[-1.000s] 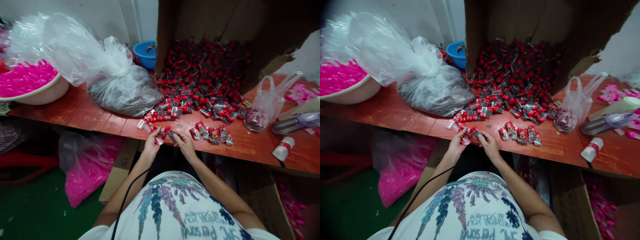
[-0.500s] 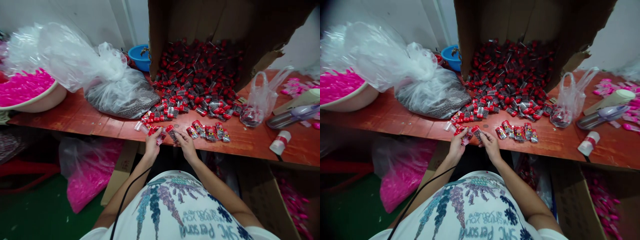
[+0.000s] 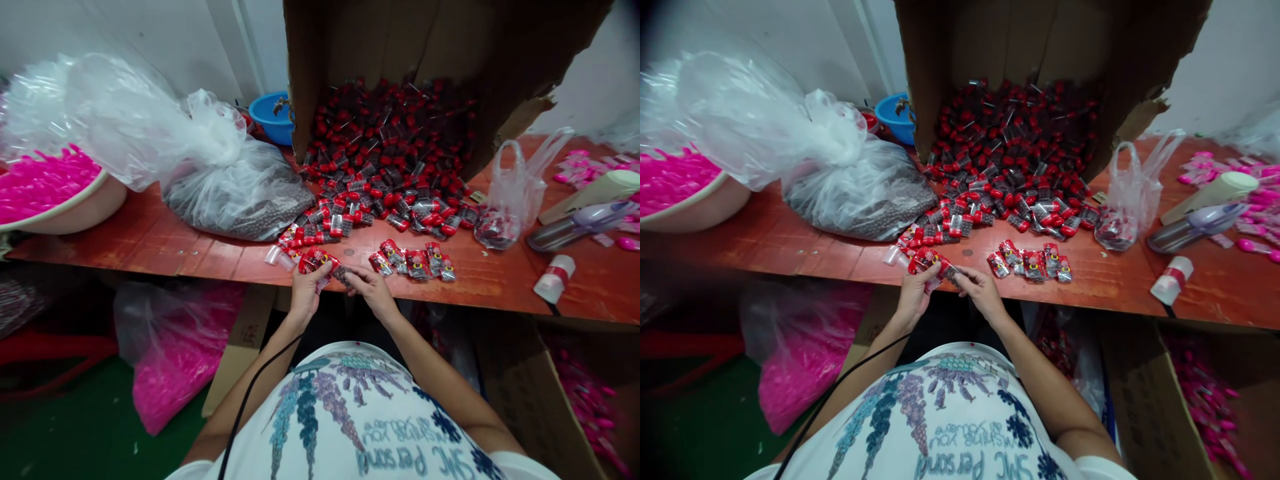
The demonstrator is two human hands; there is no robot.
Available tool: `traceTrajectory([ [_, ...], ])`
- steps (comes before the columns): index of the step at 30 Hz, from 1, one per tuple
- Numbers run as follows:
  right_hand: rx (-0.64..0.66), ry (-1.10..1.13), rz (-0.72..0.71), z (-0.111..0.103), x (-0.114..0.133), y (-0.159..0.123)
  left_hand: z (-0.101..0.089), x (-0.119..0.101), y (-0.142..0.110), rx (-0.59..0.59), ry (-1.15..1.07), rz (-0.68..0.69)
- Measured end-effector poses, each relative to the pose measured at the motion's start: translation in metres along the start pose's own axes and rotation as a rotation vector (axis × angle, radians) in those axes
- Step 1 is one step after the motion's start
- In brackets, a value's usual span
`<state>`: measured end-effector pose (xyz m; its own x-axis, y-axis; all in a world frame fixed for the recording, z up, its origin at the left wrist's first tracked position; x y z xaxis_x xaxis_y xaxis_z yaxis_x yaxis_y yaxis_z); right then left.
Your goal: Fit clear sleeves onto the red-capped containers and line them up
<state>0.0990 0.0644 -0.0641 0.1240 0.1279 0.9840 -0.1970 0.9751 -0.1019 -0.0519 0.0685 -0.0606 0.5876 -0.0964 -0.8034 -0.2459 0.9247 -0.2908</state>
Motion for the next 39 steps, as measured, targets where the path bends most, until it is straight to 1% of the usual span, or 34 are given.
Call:
traceTrajectory([
  [4,0.012,-0.172,-0.151,-0.006,0.011,-0.001,0.007,0.000,-0.001,0.092,0.073,0.007],
  [5,0.009,-0.181,-0.158,-0.007,0.012,-0.001,0.008,-0.001,-0.001,0.114,0.089,0.002],
  [6,0.010,-0.160,-0.137,-0.007,0.010,-0.001,0.009,-0.002,-0.001,0.134,0.101,-0.004],
  [9,0.025,-0.007,-0.008,-0.006,0.000,-0.003,0.012,-0.002,0.000,0.180,0.115,-0.041],
  [10,0.022,0.018,0.005,-0.006,-0.002,-0.003,0.013,-0.002,0.000,0.187,0.117,-0.056],
  [11,0.008,0.010,-0.014,-0.007,-0.001,-0.004,0.013,-0.001,0.000,0.190,0.119,-0.068],
  [14,-0.058,-0.135,-0.165,-0.011,0.007,-0.007,0.013,0.000,0.001,0.179,0.124,-0.078],
  [15,-0.073,-0.166,-0.194,-0.012,0.009,-0.008,0.013,0.000,0.001,0.171,0.125,-0.072],
  [16,-0.077,-0.165,-0.188,-0.012,0.009,-0.007,0.013,-0.001,0.000,0.164,0.127,-0.065],
  [18,-0.058,-0.074,-0.093,-0.011,0.004,-0.006,0.015,-0.002,-0.001,0.167,0.135,-0.062],
  [20,-0.039,0.044,0.004,-0.009,-0.002,-0.005,0.019,-0.003,-0.003,0.199,0.145,-0.083],
  [21,-0.039,0.080,0.025,-0.008,-0.003,-0.005,0.021,-0.003,-0.004,0.218,0.142,-0.098],
  [23,-0.061,0.083,-0.006,-0.009,-0.002,-0.006,0.023,-0.003,-0.007,0.237,0.126,-0.123],
  [27,-0.111,-0.074,-0.168,-0.010,0.005,-0.010,0.024,0.003,-0.011,0.192,0.120,-0.128],
  [28,-0.121,-0.101,-0.190,-0.010,0.006,-0.010,0.024,0.005,-0.011,0.183,0.126,-0.129],
  [30,-0.141,-0.092,-0.181,-0.011,0.006,-0.009,0.026,0.009,-0.012,0.192,0.134,-0.141],
  [33,-0.146,0.012,-0.093,-0.013,0.001,-0.006,0.029,0.012,-0.010,0.217,0.141,-0.148],
  [35,-0.092,0.044,-0.052,-0.013,0.000,-0.006,0.027,0.009,-0.008,0.199,0.125,-0.117],
  [37,-0.026,0.049,-0.042,-0.013,-0.001,-0.006,0.025,0.006,-0.007,0.189,0.114,-0.092],
  [39,0.001,0.054,-0.046,-0.014,-0.002,-0.006,0.026,0.009,-0.008,0.230,0.125,-0.126],
])
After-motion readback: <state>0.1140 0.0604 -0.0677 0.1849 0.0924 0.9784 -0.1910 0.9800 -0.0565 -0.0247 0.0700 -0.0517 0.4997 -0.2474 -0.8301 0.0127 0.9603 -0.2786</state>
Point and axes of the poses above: each hand's wrist, its own y-axis towards the middle knuckle, its own z-axis out of the palm, x = y × z, the point moved 6 cm from there along y, towards the middle knuckle, and after that the axes turned 1 degree about -z, right-handed, at the moved point
